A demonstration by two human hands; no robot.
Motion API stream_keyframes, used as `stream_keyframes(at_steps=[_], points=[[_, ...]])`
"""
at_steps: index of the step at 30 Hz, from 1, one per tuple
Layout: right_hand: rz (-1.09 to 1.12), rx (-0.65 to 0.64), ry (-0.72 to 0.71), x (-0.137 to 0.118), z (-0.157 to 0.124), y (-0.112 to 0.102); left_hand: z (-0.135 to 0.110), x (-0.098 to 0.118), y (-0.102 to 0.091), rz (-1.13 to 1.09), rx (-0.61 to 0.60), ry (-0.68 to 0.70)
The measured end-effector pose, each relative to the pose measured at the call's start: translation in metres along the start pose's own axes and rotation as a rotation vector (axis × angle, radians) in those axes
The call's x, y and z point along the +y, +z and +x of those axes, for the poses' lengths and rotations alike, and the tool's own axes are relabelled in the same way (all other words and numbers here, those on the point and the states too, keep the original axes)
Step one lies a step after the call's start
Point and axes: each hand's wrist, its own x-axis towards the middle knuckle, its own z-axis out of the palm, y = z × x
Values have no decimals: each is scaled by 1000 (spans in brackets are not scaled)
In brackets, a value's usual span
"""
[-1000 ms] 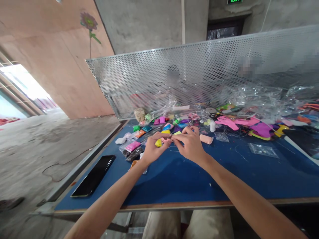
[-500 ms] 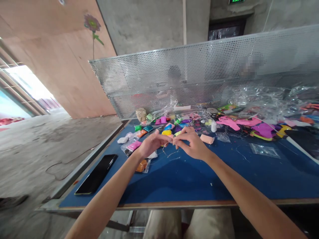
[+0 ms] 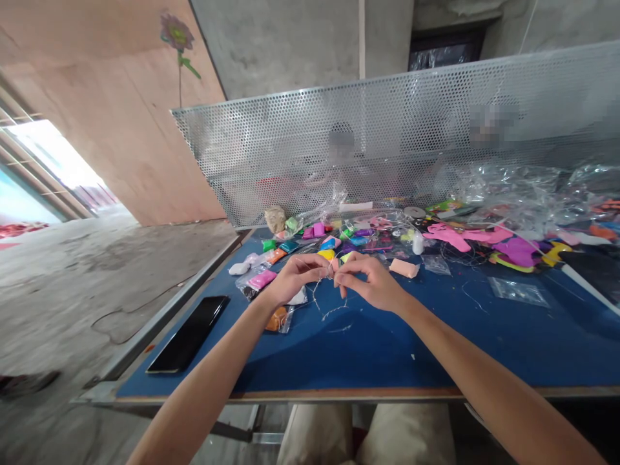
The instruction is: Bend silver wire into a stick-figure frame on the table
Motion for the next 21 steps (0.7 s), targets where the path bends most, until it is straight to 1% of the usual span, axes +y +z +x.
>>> stream_keyframes(at_steps=[4, 6, 10, 13, 15, 17, 19, 21], points=[[324, -96, 112, 6, 0, 3, -3, 6, -2, 153, -36, 72], [414, -126, 151, 9, -1, 5, -3, 7, -2, 232, -59, 123], [443, -179, 216, 12, 0, 7, -2, 8, -1, 327, -67, 236], [424, -186, 230, 10, 1, 7, -1, 5, -1, 353, -39, 251], [333, -135, 197, 7, 1, 7, 1, 2, -2, 342, 28, 207], [145, -32, 134, 5, 1, 7, 4, -3, -5, 312, 148, 148], [-117, 130, 56, 4, 1, 5, 8, -7, -9, 280, 305, 121], [-401, 320, -34, 6, -1, 3, 10, -9, -14, 284, 471, 152]])
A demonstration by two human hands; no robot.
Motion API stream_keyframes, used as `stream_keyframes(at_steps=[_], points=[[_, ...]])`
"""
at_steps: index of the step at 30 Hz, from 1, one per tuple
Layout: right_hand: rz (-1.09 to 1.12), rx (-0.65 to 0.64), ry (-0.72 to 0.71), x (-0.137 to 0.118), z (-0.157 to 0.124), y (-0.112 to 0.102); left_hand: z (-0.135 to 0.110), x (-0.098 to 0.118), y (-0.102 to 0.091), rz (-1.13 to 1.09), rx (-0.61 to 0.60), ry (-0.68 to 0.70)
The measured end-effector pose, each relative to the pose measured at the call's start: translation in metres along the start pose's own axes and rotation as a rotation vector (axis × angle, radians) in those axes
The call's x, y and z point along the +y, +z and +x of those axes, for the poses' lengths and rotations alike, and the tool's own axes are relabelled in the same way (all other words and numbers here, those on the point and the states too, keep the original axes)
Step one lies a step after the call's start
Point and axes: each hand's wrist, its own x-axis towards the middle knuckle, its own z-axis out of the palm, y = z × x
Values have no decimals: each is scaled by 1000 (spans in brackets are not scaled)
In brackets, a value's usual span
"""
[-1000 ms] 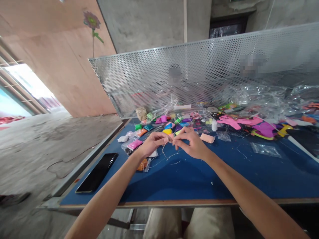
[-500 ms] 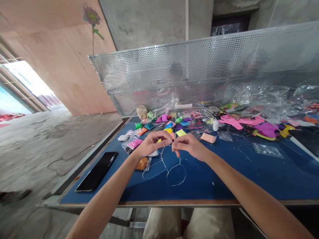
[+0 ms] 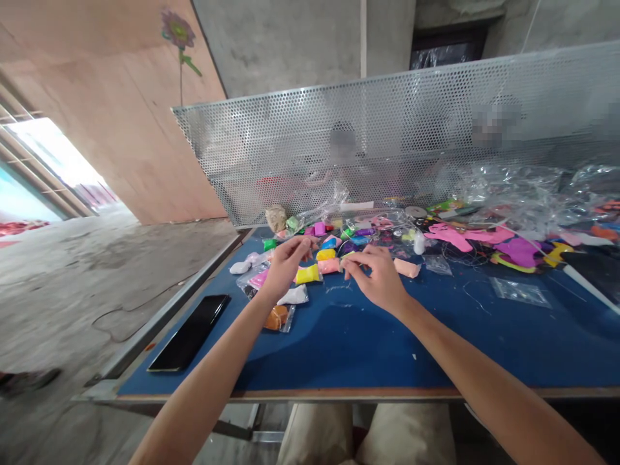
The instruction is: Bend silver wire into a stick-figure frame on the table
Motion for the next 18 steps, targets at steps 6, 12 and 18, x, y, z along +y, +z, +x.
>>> stream_keyframes(at_steps=[6, 12, 18], points=[[-509, 237, -306, 9, -2, -3, -12, 10, -11, 426, 425, 675], [-538, 150, -350, 9, -3, -4, -22, 29, 0, 851, -7, 677], [-490, 3, -330, 12, -4, -2, -17, 27, 4, 744, -234, 483]])
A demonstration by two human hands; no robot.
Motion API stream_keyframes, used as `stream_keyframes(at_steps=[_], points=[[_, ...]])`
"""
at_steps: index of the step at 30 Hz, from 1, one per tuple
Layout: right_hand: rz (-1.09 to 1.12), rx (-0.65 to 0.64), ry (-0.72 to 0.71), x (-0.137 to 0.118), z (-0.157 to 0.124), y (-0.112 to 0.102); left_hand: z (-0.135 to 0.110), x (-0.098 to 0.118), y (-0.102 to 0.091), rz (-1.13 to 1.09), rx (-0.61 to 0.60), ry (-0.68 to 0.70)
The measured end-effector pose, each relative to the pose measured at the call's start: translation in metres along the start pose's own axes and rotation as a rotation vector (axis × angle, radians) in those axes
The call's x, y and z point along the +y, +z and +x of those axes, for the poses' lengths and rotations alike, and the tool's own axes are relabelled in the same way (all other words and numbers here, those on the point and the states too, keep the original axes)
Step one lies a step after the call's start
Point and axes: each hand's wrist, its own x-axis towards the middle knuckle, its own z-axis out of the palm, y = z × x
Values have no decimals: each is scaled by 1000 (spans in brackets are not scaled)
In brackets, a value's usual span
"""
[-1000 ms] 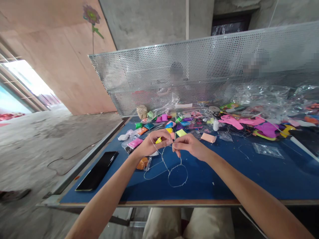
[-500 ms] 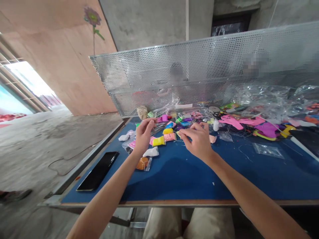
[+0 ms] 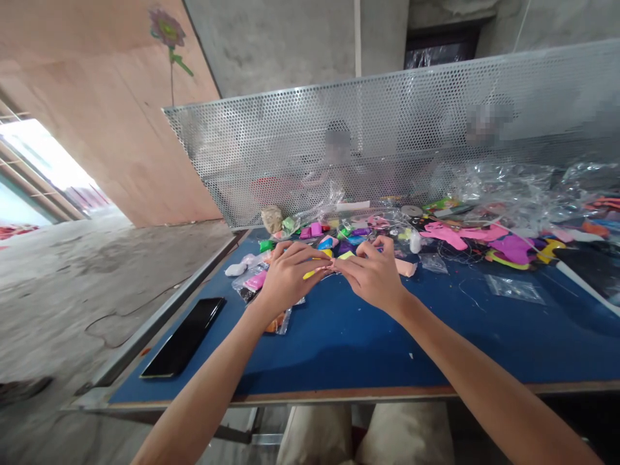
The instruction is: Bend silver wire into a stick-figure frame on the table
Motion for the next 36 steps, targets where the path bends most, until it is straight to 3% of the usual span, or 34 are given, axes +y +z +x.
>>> stream_keyframes(at_steps=[4, 17, 28, 36], points=[[12, -2, -1, -1, 0, 3, 0, -3, 3, -120, -43, -69], [114, -21, 103, -5, 4, 8, -1, -6, 9, -123, -60, -95], [168, -28, 144, -7, 4, 5, -2, -6, 9, -138, -8, -80], [212, -49, 160, -9, 4, 4, -2, -5, 3, -98, -61, -5]])
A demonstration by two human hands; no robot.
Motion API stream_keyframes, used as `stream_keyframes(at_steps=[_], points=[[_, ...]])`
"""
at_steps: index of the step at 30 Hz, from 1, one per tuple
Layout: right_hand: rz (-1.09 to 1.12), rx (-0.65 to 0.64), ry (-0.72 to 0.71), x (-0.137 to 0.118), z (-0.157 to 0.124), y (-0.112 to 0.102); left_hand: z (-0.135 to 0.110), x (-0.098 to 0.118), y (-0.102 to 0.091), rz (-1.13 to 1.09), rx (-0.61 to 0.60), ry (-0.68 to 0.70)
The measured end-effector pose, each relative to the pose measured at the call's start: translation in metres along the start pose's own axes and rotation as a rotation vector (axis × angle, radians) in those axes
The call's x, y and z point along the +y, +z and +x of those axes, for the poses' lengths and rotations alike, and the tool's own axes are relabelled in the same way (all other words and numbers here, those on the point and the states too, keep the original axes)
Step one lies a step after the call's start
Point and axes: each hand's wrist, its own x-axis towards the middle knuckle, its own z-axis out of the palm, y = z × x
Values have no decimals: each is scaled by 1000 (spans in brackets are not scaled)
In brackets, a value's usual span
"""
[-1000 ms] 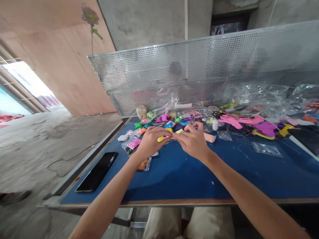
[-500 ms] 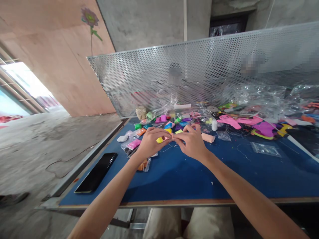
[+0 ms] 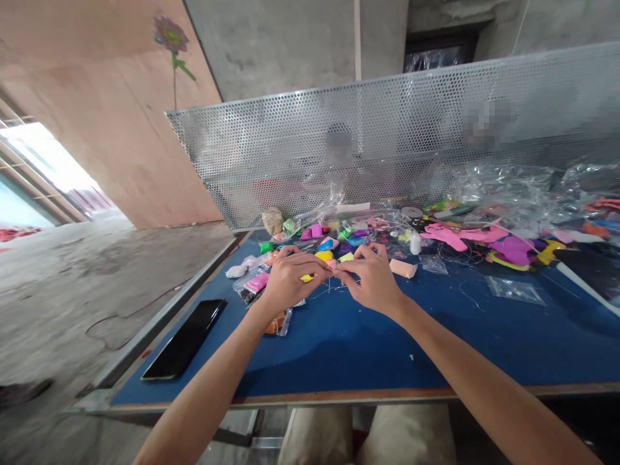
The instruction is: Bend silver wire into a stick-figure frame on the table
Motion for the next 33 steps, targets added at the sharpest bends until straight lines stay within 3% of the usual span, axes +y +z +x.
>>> stream_keyframes(at_steps=[4, 8, 10, 15, 19, 23, 33], points=[[-28, 34, -2, 3, 0, 3, 2, 3, 0, 59, 53, -14], [-128, 169, 30, 12, 1, 5, 3, 9, 0, 99, 370, -90], [-183, 225, 58, 16, 1, 5, 3, 13, 2, 39, 450, -131], [-255, 197, -1, 15, 0, 5, 2, 21, 17, -205, 254, -335], [-220, 173, -26, 10, -1, 7, 3, 22, 27, -425, 223, -465], [-177, 199, 18, 6, -1, 7, 3, 23, 32, -650, 158, -488], [-51, 259, 77, 1, -1, 5, 2, 30, 36, -491, 133, -383]])
